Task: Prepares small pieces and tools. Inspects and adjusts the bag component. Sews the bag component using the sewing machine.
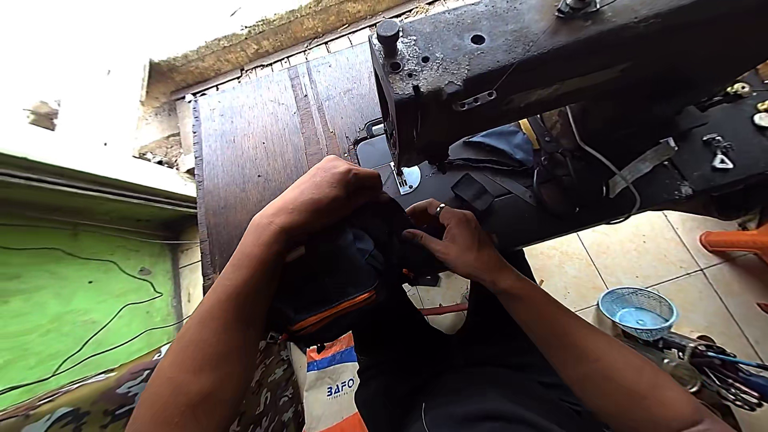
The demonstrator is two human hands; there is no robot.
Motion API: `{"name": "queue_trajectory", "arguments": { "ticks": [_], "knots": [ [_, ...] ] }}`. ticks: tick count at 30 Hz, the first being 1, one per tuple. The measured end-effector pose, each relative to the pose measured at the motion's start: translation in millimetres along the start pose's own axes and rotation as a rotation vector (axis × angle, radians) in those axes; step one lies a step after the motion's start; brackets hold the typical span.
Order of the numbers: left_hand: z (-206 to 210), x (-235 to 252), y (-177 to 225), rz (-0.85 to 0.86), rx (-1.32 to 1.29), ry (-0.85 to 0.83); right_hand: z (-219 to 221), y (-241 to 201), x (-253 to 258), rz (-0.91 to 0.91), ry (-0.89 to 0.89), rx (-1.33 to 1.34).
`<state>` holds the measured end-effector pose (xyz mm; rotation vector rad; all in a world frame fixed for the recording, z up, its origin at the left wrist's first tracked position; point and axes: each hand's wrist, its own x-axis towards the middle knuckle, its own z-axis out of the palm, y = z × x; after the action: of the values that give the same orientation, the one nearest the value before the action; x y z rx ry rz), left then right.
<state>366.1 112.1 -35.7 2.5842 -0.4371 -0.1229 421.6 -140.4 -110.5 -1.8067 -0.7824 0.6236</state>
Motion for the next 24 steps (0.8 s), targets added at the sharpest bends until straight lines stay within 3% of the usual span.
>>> {"name": "queue_trajectory", "arguments": {
  "ticks": [6,13,24],
  "knots": [
    [-6,-5,-1,-0.033,-0.010,0.013,7,2,-3,0.093,-0.017,0.242],
    [-6,2,-7,-0.063,-0.096,-0.070,3,3,-10,0.103,-0.012,0.214],
    [18,35,-31,-0.039,-0.011,-0.207,6,-3,-10,0.118,0.129,-0.172]
  ]
}}
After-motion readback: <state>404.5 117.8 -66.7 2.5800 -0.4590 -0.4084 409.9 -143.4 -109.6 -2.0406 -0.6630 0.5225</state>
